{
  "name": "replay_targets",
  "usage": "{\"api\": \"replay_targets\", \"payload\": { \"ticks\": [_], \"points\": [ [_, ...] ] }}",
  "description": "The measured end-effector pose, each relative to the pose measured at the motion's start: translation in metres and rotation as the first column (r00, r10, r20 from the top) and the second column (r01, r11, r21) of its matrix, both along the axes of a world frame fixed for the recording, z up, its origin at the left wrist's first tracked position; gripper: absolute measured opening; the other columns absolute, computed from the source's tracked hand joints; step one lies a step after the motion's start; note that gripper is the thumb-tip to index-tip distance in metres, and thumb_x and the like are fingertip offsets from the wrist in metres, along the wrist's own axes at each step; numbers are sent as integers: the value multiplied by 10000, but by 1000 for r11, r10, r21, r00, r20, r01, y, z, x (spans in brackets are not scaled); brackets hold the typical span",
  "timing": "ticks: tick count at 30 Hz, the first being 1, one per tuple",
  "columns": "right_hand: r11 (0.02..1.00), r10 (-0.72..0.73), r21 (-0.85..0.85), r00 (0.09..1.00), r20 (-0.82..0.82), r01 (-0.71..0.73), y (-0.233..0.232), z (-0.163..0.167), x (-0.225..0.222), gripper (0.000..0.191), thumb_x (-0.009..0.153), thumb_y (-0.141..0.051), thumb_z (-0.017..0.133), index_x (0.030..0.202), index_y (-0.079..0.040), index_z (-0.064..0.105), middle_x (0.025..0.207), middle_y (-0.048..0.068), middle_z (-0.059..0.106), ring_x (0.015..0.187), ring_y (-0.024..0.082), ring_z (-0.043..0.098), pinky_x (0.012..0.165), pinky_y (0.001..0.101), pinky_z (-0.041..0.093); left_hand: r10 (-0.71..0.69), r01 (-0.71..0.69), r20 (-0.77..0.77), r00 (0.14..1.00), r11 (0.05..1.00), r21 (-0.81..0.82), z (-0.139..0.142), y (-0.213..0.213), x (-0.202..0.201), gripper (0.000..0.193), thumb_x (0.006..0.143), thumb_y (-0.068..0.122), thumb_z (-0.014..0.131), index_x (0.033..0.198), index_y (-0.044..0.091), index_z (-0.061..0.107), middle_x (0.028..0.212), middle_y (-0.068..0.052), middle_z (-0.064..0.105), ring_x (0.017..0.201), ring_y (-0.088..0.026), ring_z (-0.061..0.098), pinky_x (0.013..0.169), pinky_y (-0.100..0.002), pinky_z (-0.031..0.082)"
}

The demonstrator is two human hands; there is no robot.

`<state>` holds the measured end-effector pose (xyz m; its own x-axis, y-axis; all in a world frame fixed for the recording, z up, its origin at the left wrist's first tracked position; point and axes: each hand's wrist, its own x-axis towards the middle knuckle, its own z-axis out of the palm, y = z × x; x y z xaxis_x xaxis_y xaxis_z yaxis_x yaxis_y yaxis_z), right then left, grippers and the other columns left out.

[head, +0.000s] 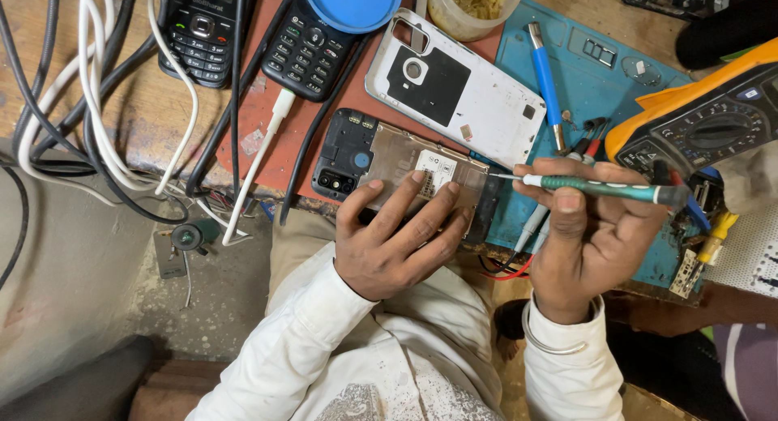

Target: The person uses a prying tool to separate the back cover from a smartphone, then snaps the cover back into place and presses the edges to secure it. The person then connects a charging cable to the phone and briefly taps the screen.

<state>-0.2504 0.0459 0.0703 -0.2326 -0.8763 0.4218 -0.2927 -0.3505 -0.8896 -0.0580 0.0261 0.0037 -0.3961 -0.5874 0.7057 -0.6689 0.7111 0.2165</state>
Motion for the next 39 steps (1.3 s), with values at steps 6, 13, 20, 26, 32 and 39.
{"api": "replay_targets", "payload": {
  "ticks": [6, 13, 20, 26, 32, 39],
  "points": [
    [1000, 5, 2, 1000, -2, -5, -1, -7, 3, 301, 1203, -206, 589, 1335, -41, 374, 1156, 198, 682, 1003, 239, 749, 860, 349, 683, 3, -4, -7, 1000, 1000, -13, -2, -1, -1, 147, 1080, 335, 695, 1219, 291, 717, 1377, 53, 669, 1301, -207, 589, 1130, -450, 321],
    [1000, 16, -6, 1000, 6, -16, -3, -10, 2, 308, 1200, -214, 596, 1331, -38, 379, 1159, 195, 682, 1017, 230, 752, 860, 339, 678, 2, -2, -7, 1000, 1000, -10, 0, 0, 0, 154, 1081, 331, 689, 1226, 289, 720, 1381, 55, 668, 1303, -205, 587, 1126, -450, 322],
    [1000, -18, -15, 1000, 9, 18, -5, -9, 2, 310, 1204, -215, 589, 1336, -39, 372, 1139, 191, 685, 988, 224, 754, 835, 331, 637, -3, 3, -6, 1000, 1000, -7, 0, -1, 1, 136, 1088, 332, 689, 1213, 290, 721, 1378, 55, 668, 1306, -203, 590, 1133, -447, 320],
    [1000, -21, -10, 1000, -1, 21, -4, -9, 2, 298, 1212, -216, 580, 1324, -35, 372, 1126, 190, 689, 983, 222, 756, 835, 331, 638, -2, 2, -12, 1000, 1000, -11, -2, -1, 0, 118, 1084, 341, 690, 1190, 298, 721, 1367, 61, 676, 1296, -198, 598, 1138, -446, 315],
    [1000, -1, 0, 1000, 19, 1, -5, -8, 3, 293, 1206, -210, 584, 1303, -39, 368, 1130, 190, 680, 985, 227, 753, 845, 343, 654, 6, -7, -13, 1000, 1000, -21, -4, 0, 0, 117, 1092, 347, 683, 1195, 307, 722, 1369, 68, 672, 1296, -194, 597, 1139, -447, 314],
    [1000, -9, -21, 992, -123, 7, -5, -10, -1, 365, 1172, -185, 637, 1351, -61, 345, 1160, 181, 685, 1005, 232, 748, 876, 325, 678, 10, -11, -16, 1000, 1000, -27, -4, -1, 1, 120, 1094, 343, 687, 1203, 305, 719, 1373, 68, 672, 1301, -194, 598, 1135, -445, 319]
  ]
}}
